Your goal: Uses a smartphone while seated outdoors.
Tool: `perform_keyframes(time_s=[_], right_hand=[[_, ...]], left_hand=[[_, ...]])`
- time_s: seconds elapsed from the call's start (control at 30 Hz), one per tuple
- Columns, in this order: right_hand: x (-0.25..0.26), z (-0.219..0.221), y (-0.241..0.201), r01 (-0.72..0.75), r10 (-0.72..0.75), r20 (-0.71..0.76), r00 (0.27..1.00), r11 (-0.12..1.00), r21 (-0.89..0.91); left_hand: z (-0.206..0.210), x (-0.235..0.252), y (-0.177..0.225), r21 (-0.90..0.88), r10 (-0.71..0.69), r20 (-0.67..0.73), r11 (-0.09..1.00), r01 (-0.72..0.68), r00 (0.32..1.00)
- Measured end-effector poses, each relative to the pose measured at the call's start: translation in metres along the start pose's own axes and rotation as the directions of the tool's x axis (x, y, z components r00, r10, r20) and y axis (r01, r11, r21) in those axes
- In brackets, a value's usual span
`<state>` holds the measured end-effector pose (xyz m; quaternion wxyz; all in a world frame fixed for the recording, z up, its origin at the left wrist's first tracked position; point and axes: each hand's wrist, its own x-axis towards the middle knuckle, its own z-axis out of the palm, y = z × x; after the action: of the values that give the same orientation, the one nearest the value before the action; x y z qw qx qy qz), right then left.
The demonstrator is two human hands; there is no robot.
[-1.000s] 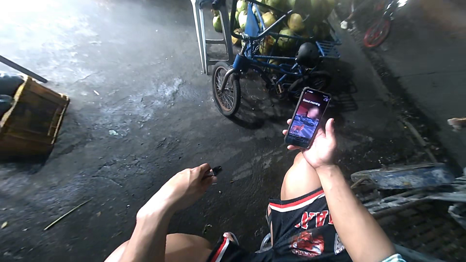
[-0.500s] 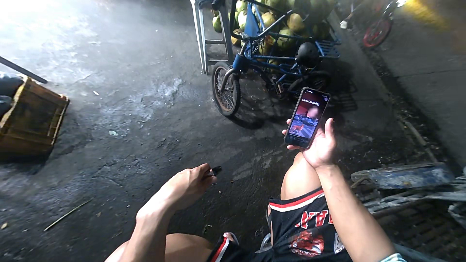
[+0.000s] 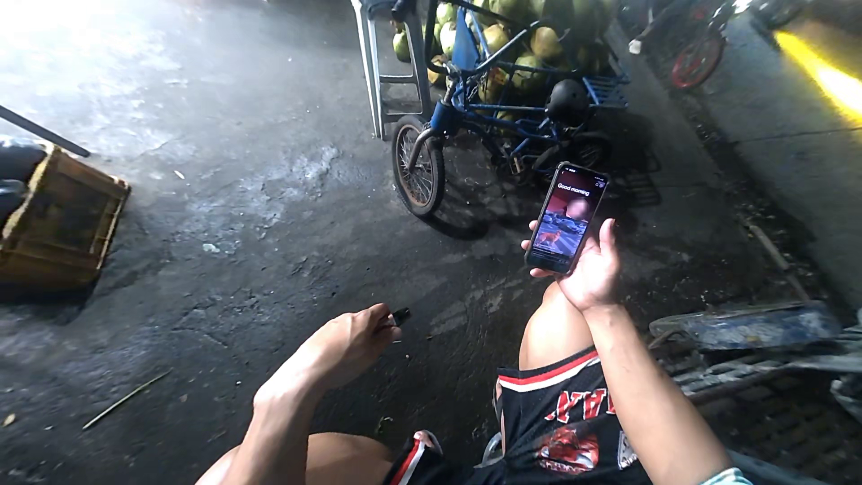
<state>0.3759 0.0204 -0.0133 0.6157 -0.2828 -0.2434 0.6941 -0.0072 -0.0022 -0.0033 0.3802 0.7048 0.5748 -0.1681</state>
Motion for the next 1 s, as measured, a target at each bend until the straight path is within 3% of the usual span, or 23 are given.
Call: perform_keyframes(time_s=[1.0], right_hand=[[-0.001, 0.0017, -0.0002, -0.002, 0.001, -0.049, 0.999, 1.0, -0.018]], left_hand=[[-0.0005, -0.0024, 0.0002, -0.006, 0.015, -0.017, 1.0, -0.015, 1.0]])
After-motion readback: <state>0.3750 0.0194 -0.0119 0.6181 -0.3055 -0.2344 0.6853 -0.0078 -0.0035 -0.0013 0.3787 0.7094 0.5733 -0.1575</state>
